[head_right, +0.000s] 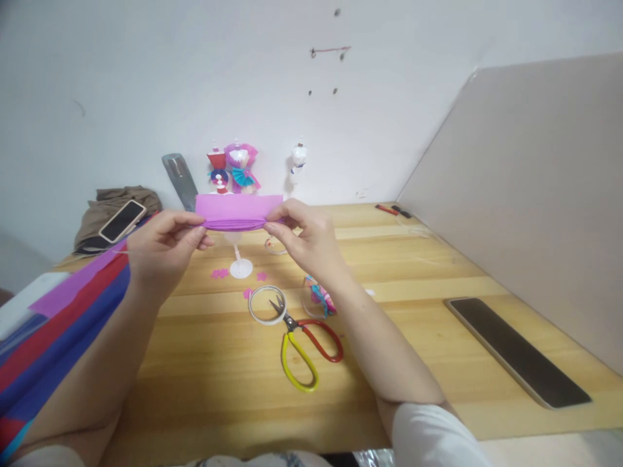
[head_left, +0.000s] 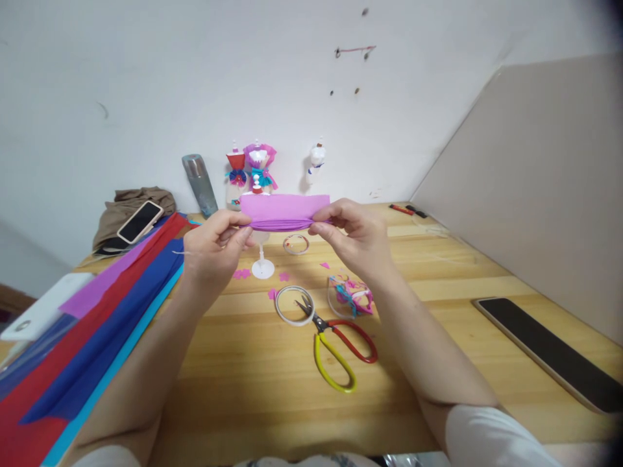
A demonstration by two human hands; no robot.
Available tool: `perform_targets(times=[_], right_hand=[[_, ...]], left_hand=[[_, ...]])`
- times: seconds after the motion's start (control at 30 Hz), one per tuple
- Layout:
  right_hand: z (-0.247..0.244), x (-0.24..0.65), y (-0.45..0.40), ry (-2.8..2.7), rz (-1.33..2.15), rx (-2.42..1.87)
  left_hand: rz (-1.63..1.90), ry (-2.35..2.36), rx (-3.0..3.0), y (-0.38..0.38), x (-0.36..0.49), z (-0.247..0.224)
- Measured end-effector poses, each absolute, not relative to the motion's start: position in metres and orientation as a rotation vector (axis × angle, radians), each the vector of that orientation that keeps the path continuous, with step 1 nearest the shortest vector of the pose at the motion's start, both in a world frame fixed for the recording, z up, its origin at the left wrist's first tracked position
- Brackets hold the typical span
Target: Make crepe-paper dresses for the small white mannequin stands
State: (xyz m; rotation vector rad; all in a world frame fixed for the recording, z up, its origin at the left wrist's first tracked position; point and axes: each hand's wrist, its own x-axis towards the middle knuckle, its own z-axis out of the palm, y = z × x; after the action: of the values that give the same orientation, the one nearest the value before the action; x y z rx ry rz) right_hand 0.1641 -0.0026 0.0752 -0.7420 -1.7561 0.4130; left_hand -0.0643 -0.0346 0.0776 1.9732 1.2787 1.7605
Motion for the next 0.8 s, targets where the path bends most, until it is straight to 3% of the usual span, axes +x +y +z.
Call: perform_targets(times=[0.43, 0.8], right_hand=[[0.0782, 0.1657, 0.0047, -1.771, 0.244, -0.604], [0.0712, 0.1649, 0.0068, -1.771, 0.497, -0.679]], left_hand=[[1.739, 1.170, 1.983, -0.0328, -0.0647, 0.0794], [1.746, 1.151, 1.960, -0.0281, -0.0669, 0.0746]])
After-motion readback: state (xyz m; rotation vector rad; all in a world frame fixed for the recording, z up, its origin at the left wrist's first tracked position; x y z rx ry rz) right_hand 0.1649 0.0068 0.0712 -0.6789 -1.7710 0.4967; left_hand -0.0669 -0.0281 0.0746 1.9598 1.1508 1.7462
